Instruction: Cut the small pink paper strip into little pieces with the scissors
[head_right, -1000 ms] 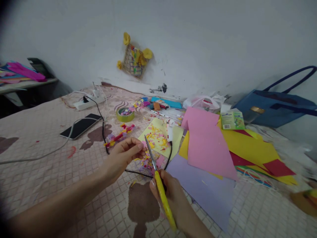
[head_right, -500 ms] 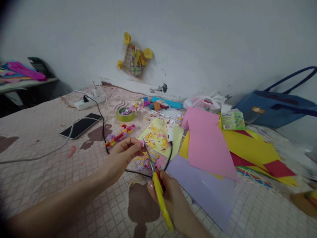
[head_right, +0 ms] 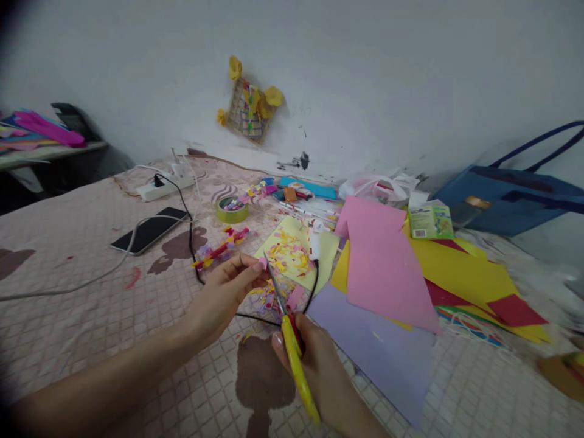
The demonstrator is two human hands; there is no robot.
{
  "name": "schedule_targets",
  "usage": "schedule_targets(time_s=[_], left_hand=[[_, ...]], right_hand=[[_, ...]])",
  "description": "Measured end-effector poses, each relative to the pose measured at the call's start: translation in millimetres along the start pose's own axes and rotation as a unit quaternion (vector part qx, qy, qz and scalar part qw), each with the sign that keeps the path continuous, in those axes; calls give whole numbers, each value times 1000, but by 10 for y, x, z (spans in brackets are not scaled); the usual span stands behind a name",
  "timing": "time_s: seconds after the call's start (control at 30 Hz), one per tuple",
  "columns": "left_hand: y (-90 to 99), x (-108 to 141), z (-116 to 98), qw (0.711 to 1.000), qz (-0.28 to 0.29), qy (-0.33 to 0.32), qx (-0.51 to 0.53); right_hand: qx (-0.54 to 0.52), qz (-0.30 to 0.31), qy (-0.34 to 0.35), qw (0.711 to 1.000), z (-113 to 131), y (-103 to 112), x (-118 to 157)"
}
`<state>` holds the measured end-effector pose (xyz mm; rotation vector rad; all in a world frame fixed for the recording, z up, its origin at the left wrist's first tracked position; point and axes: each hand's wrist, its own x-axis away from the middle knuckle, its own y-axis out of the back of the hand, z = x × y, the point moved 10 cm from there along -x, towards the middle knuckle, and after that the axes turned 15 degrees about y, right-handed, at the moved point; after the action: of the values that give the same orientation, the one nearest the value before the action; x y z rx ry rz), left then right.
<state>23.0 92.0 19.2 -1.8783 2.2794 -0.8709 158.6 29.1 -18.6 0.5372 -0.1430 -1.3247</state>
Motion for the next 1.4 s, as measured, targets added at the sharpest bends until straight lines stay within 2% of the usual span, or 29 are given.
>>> schedule_targets(time_s=[0.33,0.6,0.83,1.07,1.27,1.4], left_hand=[[4,-14,18,1000,1,1,-8],[3,-24,15,1000,14,5,-10],[1,-35,9,1000,18,5,-15],[7,-48,7,999,21,10,-24],[3,-52,5,999,24,11,-26],[8,-57,-16,999,18,12,-50]], right_hand=[[17,17,2,1000,44,15,-7],[-3,26,-26,999,-48,-3,9],[-6,24,-16,1000,54,29,3],[-2,31,-17,999,12,26,8],[-25,41,-29,998,-2,4,31],[-83,58,-17,995,9,-47,14]])
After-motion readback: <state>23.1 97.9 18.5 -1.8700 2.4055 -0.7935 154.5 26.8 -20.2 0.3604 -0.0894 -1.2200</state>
